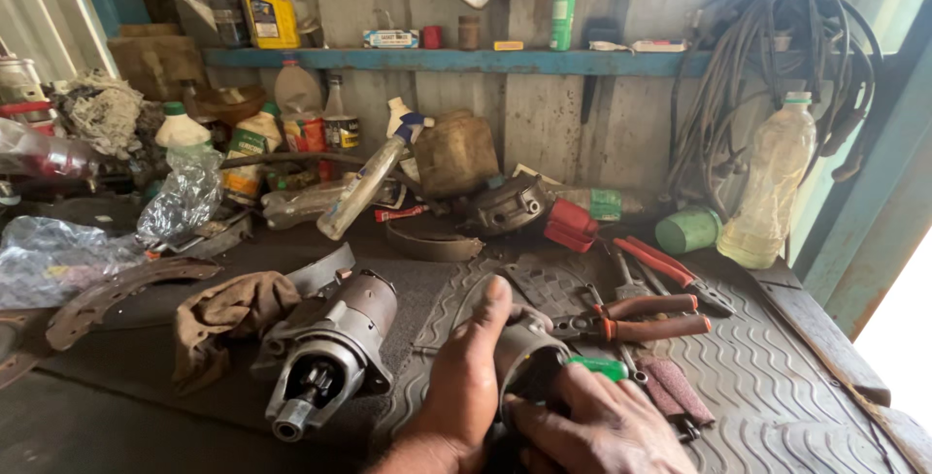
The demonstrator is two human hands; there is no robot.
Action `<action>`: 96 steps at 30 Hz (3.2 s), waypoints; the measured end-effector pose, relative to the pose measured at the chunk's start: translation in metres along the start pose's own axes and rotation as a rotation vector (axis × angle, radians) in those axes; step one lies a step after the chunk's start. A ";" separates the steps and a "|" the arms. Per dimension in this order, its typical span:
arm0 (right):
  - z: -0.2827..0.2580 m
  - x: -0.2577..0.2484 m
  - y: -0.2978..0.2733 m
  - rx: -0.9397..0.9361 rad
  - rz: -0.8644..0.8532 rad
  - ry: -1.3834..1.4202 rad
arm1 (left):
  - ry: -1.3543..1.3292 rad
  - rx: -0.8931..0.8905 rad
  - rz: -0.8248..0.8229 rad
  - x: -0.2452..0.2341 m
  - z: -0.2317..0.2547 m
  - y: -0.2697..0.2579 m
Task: The person wipes the inside of a metal starter motor housing with a cloth and uses a screwdriver to probe the internal parts. They hold the cylindrical housing and rotate it while working on it.
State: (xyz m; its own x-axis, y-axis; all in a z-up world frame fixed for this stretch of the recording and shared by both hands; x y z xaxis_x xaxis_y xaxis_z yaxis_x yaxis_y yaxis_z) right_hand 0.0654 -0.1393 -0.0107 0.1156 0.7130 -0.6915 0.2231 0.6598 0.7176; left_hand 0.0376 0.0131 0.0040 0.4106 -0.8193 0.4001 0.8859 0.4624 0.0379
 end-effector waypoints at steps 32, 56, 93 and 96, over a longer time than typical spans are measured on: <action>0.058 -0.034 -0.011 0.838 0.346 0.387 | -0.110 0.066 -0.032 -0.010 -0.050 0.041; 0.045 -0.038 -0.001 0.677 0.045 -0.038 | 0.742 0.692 -0.149 0.020 -0.007 -0.015; 0.055 -0.020 -0.004 0.850 -0.086 0.123 | 1.026 0.204 -0.097 0.010 -0.021 0.007; 0.057 -0.023 -0.005 0.836 -0.061 0.126 | 1.025 0.270 -0.115 0.010 -0.022 0.009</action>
State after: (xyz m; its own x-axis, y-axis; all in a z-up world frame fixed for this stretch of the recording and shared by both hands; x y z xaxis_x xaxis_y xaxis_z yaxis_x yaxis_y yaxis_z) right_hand 0.1170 -0.1722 -0.0033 -0.0181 0.7356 -0.6772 0.8733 0.3414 0.3476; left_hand 0.0540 0.0016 -0.0116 0.4245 -0.6989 -0.5756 0.9054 0.3210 0.2781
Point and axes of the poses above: each hand's wrist, its own y-axis towards the middle knuckle, its own x-axis out of the palm, z = x × y, the point moved 4 cm from there along y, towards the middle knuckle, and after that the axes turned 9 degrees about z, right-handed, at the moved point
